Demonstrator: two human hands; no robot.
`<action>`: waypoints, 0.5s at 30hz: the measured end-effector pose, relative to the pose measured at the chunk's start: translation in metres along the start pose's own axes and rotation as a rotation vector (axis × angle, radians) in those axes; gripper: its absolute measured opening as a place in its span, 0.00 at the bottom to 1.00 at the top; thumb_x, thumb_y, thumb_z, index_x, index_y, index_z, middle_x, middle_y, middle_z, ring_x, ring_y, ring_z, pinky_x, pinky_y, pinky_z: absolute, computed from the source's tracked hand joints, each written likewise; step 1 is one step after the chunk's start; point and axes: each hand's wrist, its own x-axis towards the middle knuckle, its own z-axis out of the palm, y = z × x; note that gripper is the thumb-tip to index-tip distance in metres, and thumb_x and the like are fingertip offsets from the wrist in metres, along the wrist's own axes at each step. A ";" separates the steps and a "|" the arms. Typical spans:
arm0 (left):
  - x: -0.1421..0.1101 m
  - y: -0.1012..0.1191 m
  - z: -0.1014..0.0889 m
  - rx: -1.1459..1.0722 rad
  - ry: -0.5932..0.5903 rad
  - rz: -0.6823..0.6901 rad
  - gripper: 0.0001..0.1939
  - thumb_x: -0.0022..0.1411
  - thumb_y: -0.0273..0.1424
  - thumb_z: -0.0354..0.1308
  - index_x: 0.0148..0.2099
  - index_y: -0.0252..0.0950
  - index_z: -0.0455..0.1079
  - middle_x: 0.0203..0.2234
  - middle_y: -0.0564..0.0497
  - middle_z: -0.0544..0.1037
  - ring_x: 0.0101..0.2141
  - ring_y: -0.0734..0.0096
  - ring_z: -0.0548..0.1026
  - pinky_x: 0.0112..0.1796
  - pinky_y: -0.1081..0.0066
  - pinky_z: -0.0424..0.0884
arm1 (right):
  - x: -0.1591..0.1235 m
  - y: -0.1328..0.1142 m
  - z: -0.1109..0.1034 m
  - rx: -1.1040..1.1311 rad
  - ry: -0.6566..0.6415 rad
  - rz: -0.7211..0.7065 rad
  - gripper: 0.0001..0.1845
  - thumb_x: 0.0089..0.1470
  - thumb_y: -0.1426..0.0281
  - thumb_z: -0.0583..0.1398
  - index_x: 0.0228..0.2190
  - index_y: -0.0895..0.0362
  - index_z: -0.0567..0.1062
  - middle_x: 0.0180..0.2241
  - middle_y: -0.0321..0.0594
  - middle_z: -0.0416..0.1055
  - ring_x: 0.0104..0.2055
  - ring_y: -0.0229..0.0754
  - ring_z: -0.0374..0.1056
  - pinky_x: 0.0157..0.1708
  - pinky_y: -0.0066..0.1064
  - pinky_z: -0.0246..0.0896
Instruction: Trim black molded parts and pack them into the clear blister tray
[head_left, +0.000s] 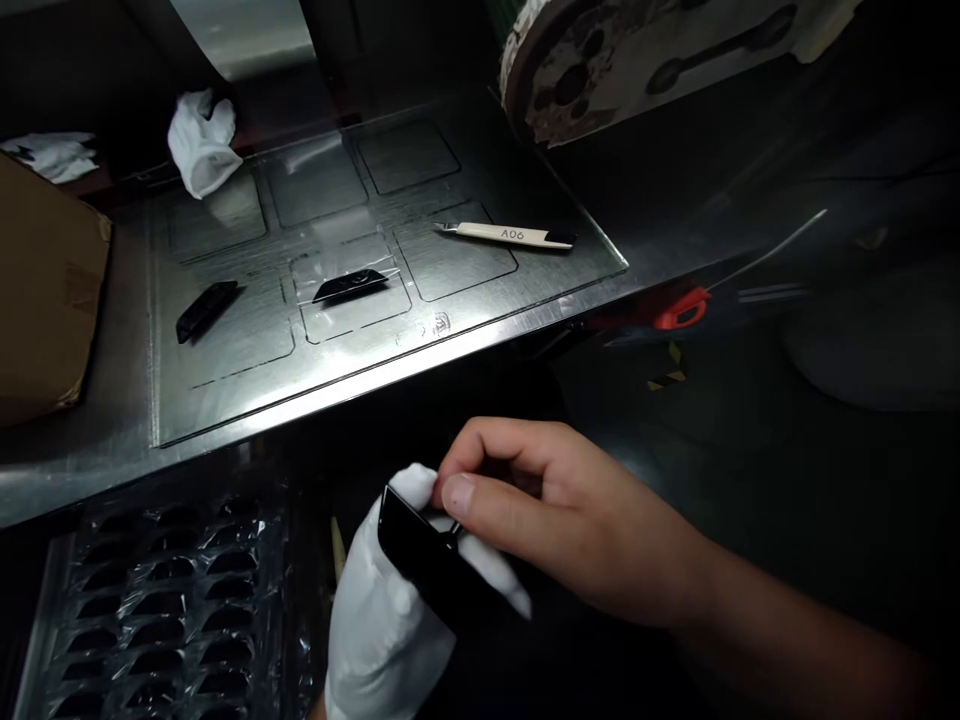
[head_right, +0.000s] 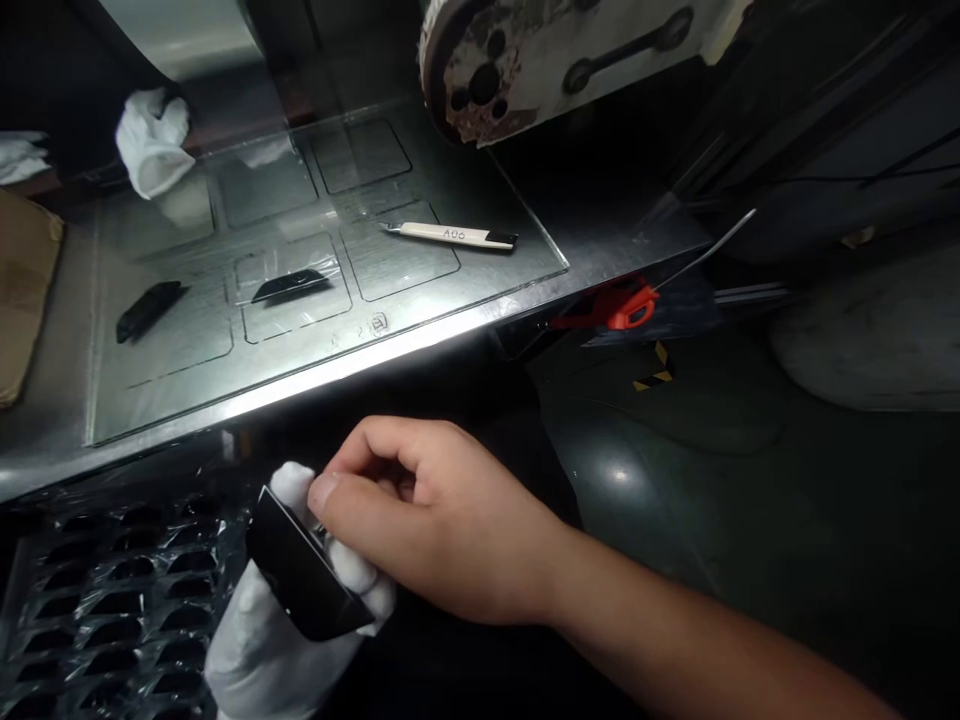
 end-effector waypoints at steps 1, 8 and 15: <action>-0.001 0.001 -0.004 0.021 0.006 -0.019 0.28 0.58 0.50 0.70 0.57 0.46 0.75 0.26 0.51 0.78 0.26 0.64 0.76 0.27 0.67 0.76 | 0.000 0.000 0.000 0.008 -0.010 0.011 0.07 0.56 0.69 0.68 0.29 0.55 0.76 0.20 0.30 0.72 0.22 0.33 0.67 0.21 0.20 0.63; 0.003 0.007 -0.027 0.098 -0.041 -0.263 0.27 0.62 0.55 0.63 0.53 0.43 0.78 0.38 0.42 0.84 0.39 0.48 0.83 0.36 0.56 0.81 | -0.002 0.001 -0.007 -0.012 -0.043 0.017 0.08 0.58 0.67 0.67 0.29 0.55 0.75 0.23 0.32 0.74 0.23 0.35 0.70 0.22 0.22 0.66; 0.004 0.001 -0.017 0.033 -0.118 -0.195 0.29 0.59 0.54 0.67 0.56 0.45 0.76 0.36 0.45 0.85 0.35 0.51 0.83 0.36 0.56 0.80 | -0.001 0.006 -0.012 -0.047 -0.055 0.003 0.09 0.60 0.66 0.67 0.30 0.55 0.75 0.23 0.31 0.75 0.24 0.35 0.71 0.23 0.22 0.65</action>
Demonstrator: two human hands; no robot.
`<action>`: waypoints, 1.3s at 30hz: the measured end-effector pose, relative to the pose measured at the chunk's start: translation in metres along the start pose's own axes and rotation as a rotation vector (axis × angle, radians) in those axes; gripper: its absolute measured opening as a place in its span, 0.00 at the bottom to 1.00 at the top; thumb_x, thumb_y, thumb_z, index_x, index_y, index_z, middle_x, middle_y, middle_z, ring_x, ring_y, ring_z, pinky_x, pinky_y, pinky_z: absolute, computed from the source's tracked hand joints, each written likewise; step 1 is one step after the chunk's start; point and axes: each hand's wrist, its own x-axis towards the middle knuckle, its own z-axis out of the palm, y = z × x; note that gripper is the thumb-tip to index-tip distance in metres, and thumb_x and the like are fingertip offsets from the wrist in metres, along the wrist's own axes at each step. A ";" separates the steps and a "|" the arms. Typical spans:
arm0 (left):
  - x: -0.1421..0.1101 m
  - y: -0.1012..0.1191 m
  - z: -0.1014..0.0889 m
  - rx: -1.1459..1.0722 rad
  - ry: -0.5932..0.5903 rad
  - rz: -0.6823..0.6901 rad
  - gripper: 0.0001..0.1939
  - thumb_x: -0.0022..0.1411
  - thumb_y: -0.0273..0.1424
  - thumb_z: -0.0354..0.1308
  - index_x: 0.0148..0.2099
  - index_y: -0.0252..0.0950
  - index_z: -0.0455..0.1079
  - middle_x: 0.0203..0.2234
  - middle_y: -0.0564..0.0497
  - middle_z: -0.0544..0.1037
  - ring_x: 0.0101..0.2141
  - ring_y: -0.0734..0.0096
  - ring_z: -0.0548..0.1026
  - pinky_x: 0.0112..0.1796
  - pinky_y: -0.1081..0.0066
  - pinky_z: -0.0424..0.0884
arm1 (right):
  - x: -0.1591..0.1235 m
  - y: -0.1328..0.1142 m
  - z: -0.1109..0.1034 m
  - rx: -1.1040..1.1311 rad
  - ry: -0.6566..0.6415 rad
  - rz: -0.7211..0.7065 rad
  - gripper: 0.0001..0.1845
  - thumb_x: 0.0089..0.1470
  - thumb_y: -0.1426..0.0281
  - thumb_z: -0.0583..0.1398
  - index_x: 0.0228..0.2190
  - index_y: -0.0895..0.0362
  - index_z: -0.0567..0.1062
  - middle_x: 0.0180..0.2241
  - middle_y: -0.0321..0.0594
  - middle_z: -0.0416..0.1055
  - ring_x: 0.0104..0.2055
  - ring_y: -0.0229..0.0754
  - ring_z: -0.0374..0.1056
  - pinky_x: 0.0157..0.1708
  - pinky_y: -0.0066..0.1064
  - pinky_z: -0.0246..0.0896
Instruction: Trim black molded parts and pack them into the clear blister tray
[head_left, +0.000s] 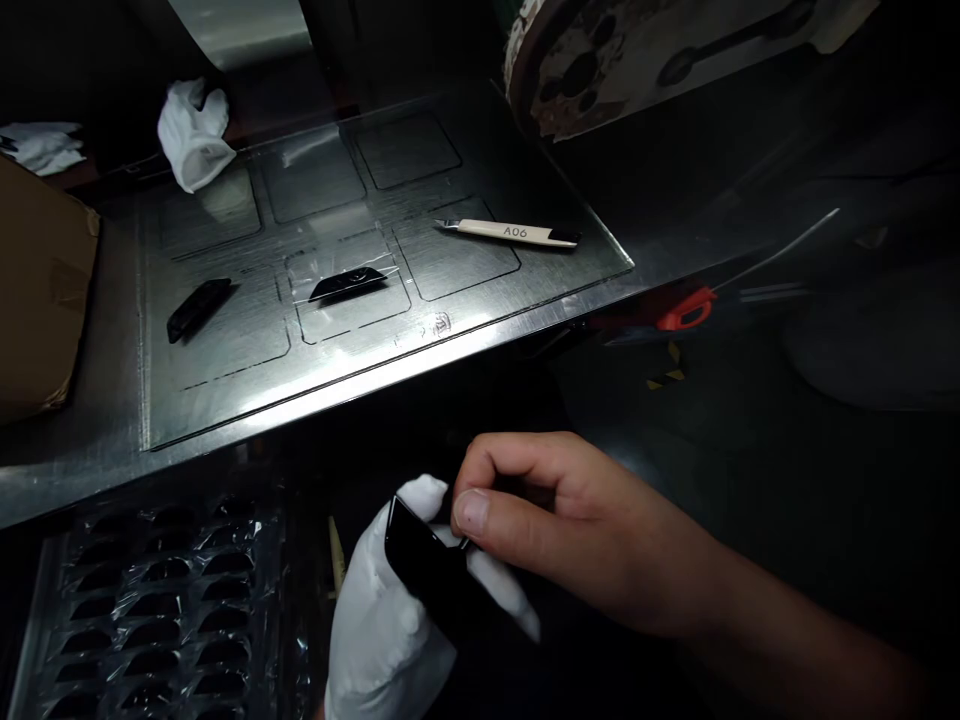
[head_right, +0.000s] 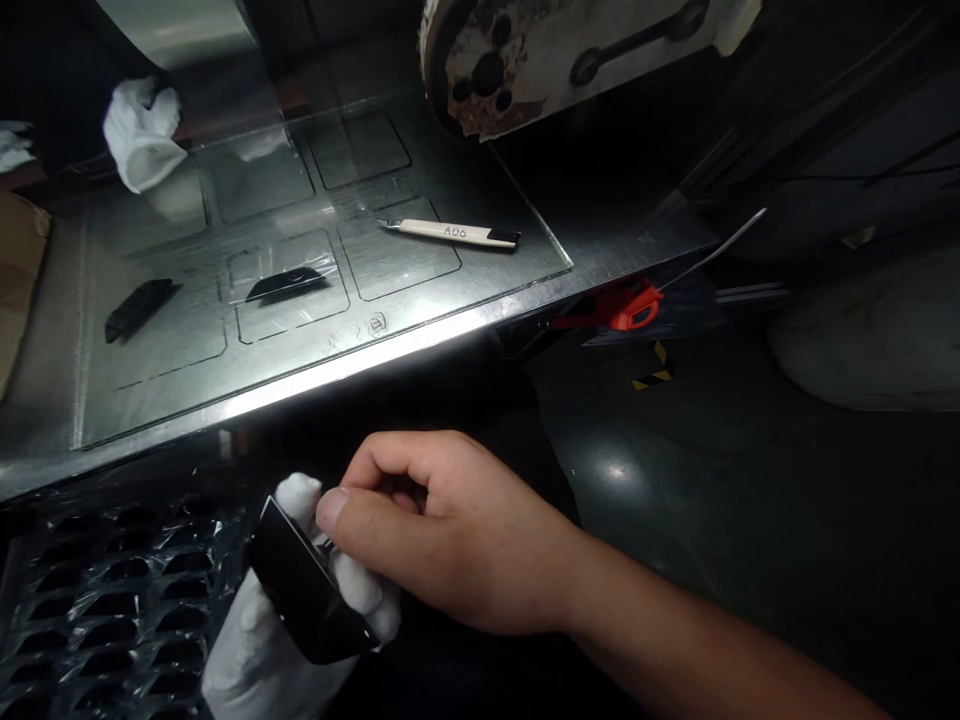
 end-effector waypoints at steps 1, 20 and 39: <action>-0.001 -0.002 0.004 -0.018 -0.003 0.036 0.27 0.61 0.52 0.67 0.59 0.47 0.74 0.35 0.47 0.85 0.34 0.54 0.83 0.36 0.58 0.80 | 0.000 0.000 0.000 -0.008 -0.002 -0.003 0.09 0.60 0.65 0.67 0.30 0.55 0.75 0.23 0.32 0.75 0.24 0.35 0.71 0.23 0.22 0.65; -0.006 0.000 0.017 0.084 0.045 0.289 0.35 0.70 0.54 0.52 0.68 0.37 0.63 0.35 0.43 0.79 0.35 0.56 0.76 0.34 0.60 0.70 | 0.013 0.019 0.005 -0.179 0.123 -0.109 0.18 0.63 0.55 0.63 0.28 0.55 0.72 0.21 0.30 0.72 0.24 0.35 0.69 0.26 0.25 0.63; 0.006 -0.007 -0.001 -0.171 0.141 0.254 0.25 0.74 0.49 0.51 0.54 0.35 0.78 0.35 0.43 0.83 0.36 0.62 0.80 0.38 0.66 0.75 | 0.014 0.000 -0.010 -0.741 -0.087 -0.676 0.10 0.64 0.74 0.63 0.47 0.57 0.80 0.46 0.42 0.78 0.48 0.39 0.75 0.50 0.28 0.69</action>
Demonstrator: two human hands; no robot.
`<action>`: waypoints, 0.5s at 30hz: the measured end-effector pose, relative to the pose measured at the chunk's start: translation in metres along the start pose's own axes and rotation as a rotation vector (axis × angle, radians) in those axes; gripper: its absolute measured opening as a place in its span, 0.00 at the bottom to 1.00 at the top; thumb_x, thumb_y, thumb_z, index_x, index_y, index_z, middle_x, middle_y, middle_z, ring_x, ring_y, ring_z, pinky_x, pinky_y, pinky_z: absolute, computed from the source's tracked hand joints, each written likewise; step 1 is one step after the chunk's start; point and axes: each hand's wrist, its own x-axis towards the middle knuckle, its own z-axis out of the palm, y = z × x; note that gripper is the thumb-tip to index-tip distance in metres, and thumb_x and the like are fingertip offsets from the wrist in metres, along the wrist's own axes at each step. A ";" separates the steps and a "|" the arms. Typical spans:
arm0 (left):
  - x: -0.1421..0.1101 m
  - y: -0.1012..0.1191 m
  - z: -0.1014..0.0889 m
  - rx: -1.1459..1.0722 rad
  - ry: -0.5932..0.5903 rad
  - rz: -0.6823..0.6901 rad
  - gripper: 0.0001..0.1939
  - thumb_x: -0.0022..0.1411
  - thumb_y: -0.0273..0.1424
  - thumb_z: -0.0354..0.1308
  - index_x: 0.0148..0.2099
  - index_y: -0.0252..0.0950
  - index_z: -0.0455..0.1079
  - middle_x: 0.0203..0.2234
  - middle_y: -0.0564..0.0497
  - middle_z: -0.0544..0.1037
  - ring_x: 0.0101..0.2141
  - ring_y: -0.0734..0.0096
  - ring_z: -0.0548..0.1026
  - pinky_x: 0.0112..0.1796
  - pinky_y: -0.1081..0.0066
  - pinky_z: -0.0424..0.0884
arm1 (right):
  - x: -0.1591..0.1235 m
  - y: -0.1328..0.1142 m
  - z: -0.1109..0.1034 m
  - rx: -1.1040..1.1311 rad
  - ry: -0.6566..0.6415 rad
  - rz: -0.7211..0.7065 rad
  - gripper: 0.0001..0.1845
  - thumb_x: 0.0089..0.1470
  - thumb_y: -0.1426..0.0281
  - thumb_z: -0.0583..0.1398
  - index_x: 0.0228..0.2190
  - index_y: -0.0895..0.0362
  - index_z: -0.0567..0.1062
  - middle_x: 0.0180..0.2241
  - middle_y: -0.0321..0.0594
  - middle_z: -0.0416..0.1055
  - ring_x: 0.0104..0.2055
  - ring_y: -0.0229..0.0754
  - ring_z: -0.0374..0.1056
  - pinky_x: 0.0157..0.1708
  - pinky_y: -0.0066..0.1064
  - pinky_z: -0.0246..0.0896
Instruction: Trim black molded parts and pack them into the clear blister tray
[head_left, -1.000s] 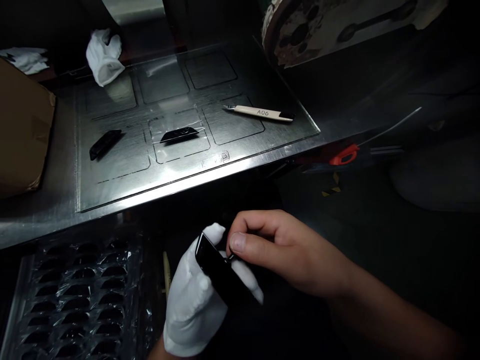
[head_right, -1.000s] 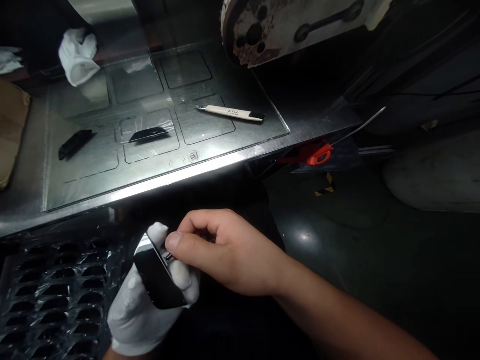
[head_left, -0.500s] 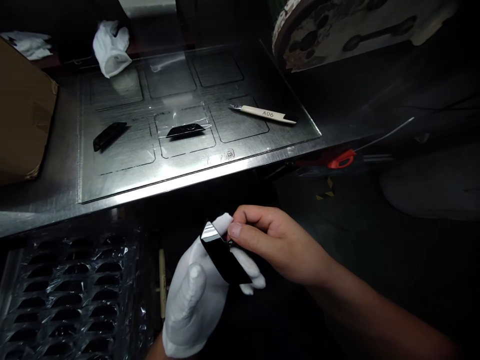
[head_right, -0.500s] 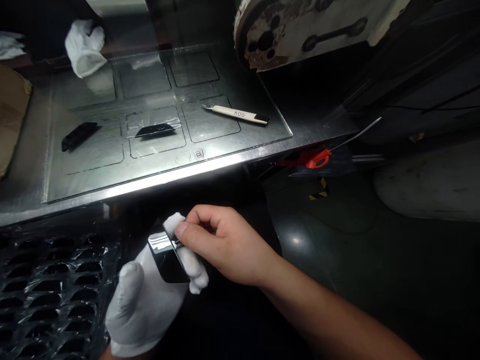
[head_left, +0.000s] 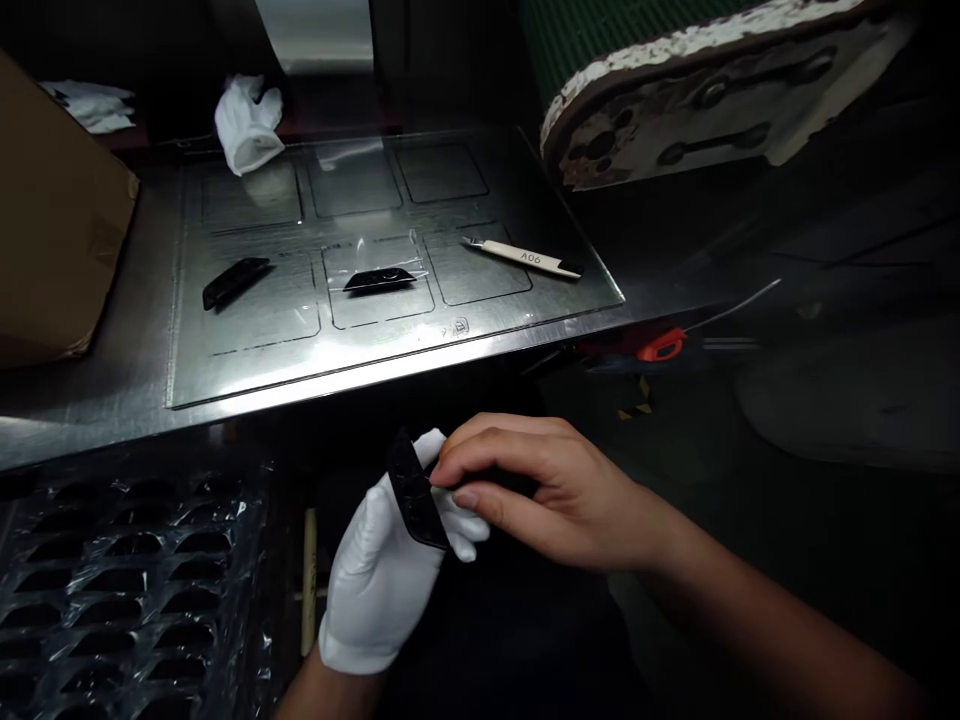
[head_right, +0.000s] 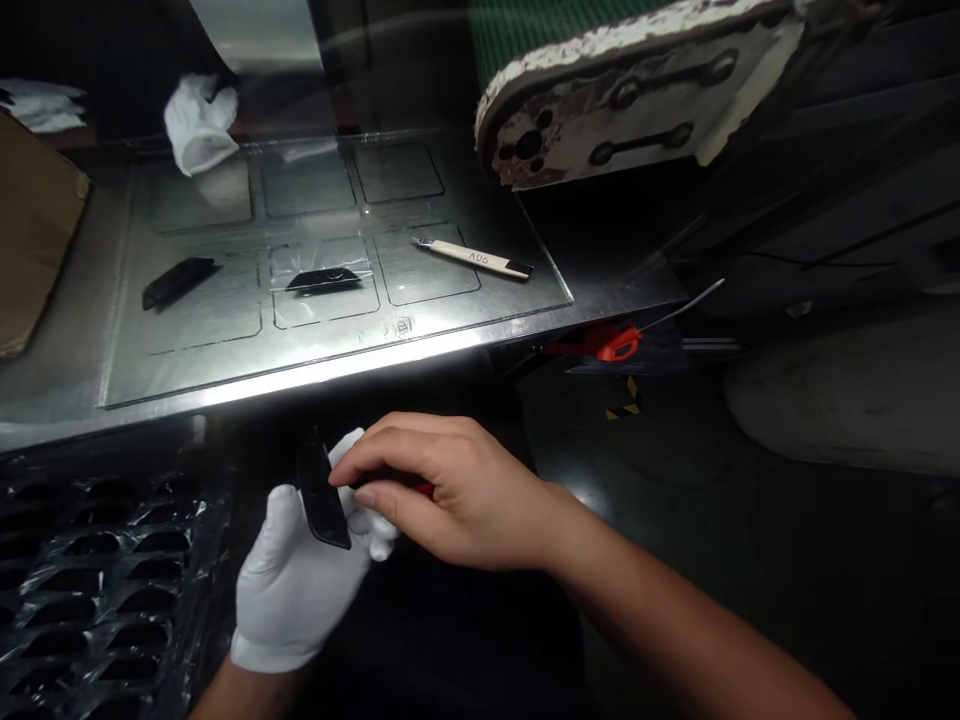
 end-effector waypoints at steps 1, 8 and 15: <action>0.000 0.000 -0.001 -0.012 -0.025 0.007 0.23 0.73 0.47 0.54 0.58 0.38 0.76 0.37 0.44 0.83 0.36 0.62 0.81 0.36 0.67 0.76 | 0.000 0.001 0.000 -0.008 -0.014 0.013 0.10 0.65 0.74 0.63 0.48 0.58 0.80 0.46 0.42 0.78 0.48 0.39 0.75 0.50 0.28 0.69; 0.000 -0.001 -0.010 -0.039 -0.103 0.006 0.24 0.70 0.44 0.61 0.64 0.43 0.72 0.39 0.46 0.85 0.37 0.63 0.83 0.34 0.71 0.78 | -0.003 0.004 0.006 -0.006 -0.034 0.173 0.12 0.65 0.72 0.62 0.49 0.56 0.78 0.44 0.37 0.80 0.45 0.39 0.76 0.46 0.28 0.71; -0.004 -0.001 -0.015 -0.018 -0.113 0.003 0.19 0.70 0.37 0.62 0.62 0.46 0.73 0.39 0.48 0.85 0.37 0.63 0.84 0.35 0.70 0.79 | -0.008 0.002 0.017 0.039 -0.003 0.242 0.11 0.68 0.71 0.59 0.48 0.55 0.78 0.46 0.36 0.80 0.45 0.38 0.75 0.46 0.29 0.70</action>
